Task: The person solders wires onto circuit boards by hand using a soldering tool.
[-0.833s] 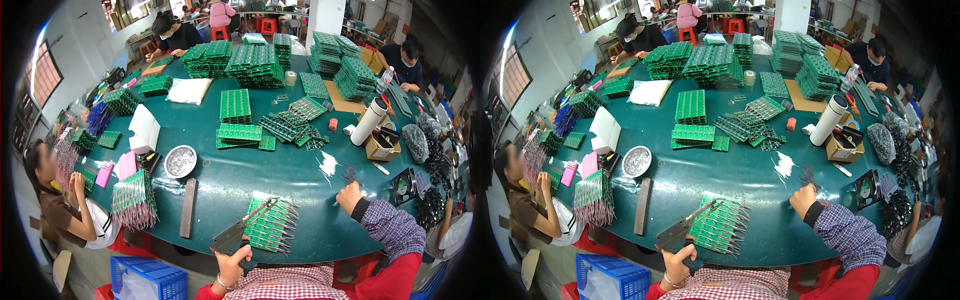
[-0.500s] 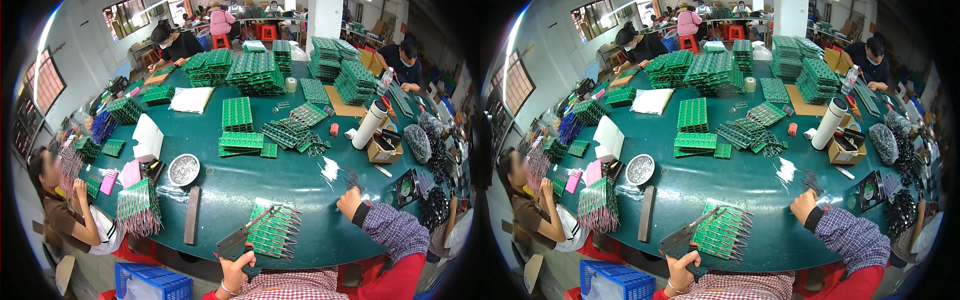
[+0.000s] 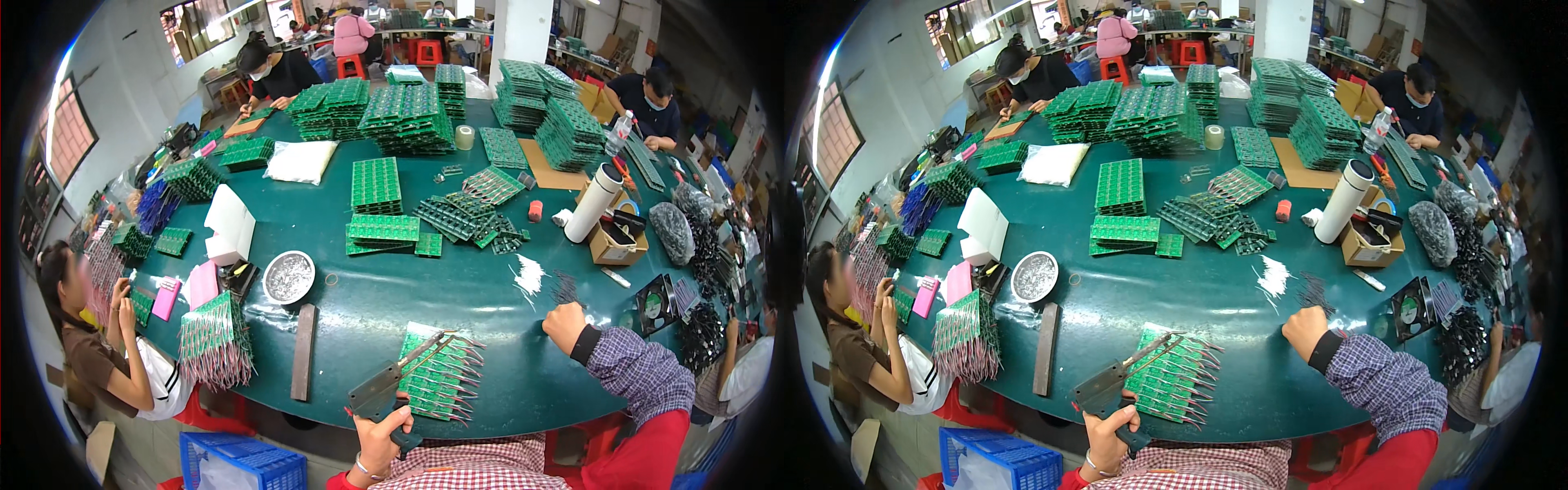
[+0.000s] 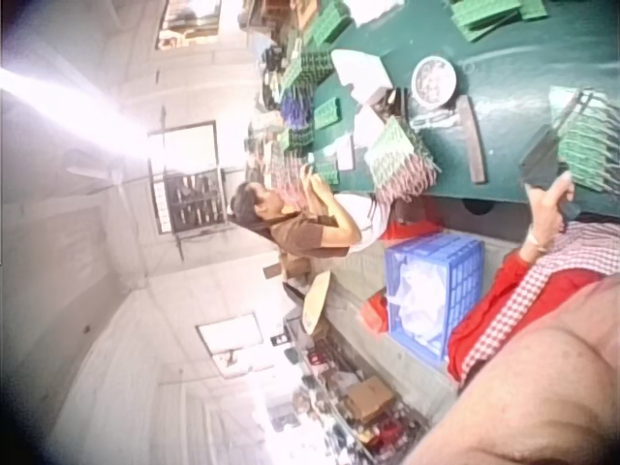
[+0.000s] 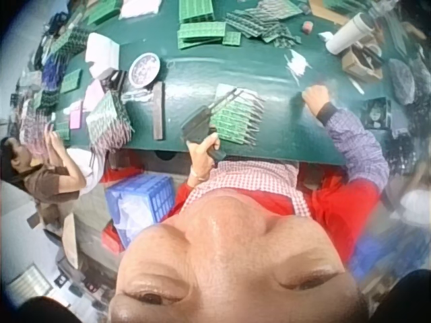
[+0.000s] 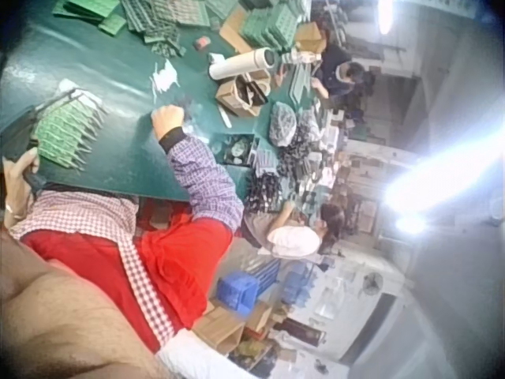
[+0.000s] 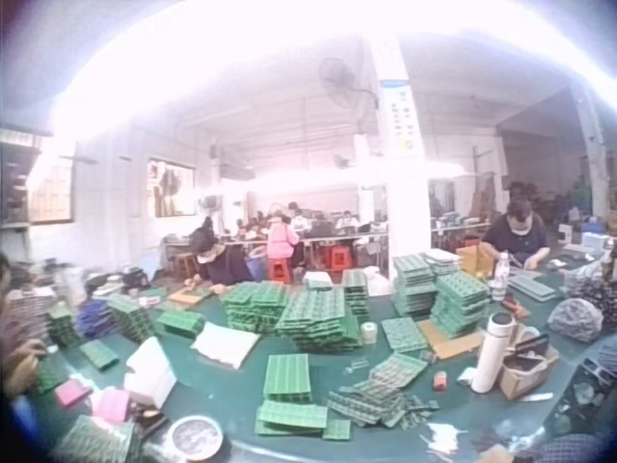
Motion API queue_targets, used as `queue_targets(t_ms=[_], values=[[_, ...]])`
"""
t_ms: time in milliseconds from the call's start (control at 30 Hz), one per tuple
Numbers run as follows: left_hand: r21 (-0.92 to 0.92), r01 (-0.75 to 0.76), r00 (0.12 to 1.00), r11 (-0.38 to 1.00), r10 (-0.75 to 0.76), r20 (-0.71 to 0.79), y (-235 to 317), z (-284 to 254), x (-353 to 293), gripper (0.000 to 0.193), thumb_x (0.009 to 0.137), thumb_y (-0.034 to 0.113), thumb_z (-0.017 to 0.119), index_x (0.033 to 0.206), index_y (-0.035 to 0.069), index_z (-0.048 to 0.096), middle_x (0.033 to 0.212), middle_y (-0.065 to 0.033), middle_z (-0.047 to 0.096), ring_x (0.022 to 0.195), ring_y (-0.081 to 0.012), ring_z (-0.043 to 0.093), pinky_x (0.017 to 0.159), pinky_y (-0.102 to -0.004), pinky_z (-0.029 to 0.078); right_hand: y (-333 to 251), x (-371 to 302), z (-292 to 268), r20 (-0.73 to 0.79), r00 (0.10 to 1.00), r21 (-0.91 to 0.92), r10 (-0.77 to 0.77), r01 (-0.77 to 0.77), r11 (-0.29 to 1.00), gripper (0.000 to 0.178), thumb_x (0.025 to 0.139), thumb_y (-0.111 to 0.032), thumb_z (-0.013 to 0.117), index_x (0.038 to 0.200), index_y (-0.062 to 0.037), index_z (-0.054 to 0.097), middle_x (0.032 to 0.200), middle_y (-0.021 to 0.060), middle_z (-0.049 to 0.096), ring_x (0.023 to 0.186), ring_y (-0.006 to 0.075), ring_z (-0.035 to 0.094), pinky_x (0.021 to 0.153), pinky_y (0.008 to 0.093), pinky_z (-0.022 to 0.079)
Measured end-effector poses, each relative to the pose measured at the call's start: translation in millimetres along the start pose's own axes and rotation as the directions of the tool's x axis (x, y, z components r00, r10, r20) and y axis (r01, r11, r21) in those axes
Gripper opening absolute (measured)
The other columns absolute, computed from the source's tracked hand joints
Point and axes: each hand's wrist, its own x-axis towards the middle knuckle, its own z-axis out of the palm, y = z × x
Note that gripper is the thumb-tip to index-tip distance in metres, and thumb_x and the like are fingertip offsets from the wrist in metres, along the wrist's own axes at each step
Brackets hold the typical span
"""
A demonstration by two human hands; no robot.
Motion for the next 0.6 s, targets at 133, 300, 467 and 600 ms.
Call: queue_targets(t_ms=[133,300,467,600], values=[[-0.010,-0.017,0.999,1.000,0.016,-0.035,1,5,-2,0.028,0.075,-0.006,0.062,0.102,-0.009,0.055,0.083,-0.0146,0.059,0.054,-0.0184,0.054,0.048,-0.0295,0.043,-4,5,5,0.049,0.999,0.009,-0.015,0.015,1.000,0.009,0.070,-0.013,0.066,0.062,-0.0148,0.069,0.062,0.0032,0.066,0.063,0.0216,0.068,0.043,0.0374,0.043],[-0.008,-0.040,0.995,0.999,0.040,-0.095,4,9,-5,0.028,0.075,-0.005,0.063,0.102,-0.008,0.055,0.078,-0.0134,0.058,0.054,-0.0182,0.054,0.048,-0.0291,0.043,-9,9,11,0.092,0.995,0.010,-0.035,0.035,0.999,0.009,0.070,-0.013,0.066,0.063,-0.0144,0.070,0.063,0.0036,0.067,0.063,0.0224,0.068,0.040,0.0379,0.043],[-0.009,-0.032,0.998,0.999,0.032,-0.057,-1,0,-2,0.028,0.075,-0.004,0.063,0.102,-0.008,0.056,0.077,-0.0123,0.057,0.054,-0.0180,0.054,0.048,-0.0292,0.043,-11,11,14,0.113,0.993,0.026,-0.032,0.029,0.999,0.010,0.071,-0.012,0.066,0.063,-0.0150,0.070,0.063,0.0033,0.067,0.064,0.0225,0.068,0.042,0.0382,0.045],[-0.015,-0.030,0.998,0.999,0.029,-0.058,-1,-2,0,0.028,0.076,-0.003,0.064,0.102,-0.008,0.056,0.080,-0.0121,0.058,0.055,-0.0170,0.054,0.049,-0.0287,0.043,-5,11,-9,0.091,0.994,0.031,-0.053,0.051,0.998,0.006,0.072,-0.012,0.066,0.066,-0.0125,0.069,0.064,0.0031,0.066,0.065,0.0206,0.067,0.046,0.0356,0.048]])
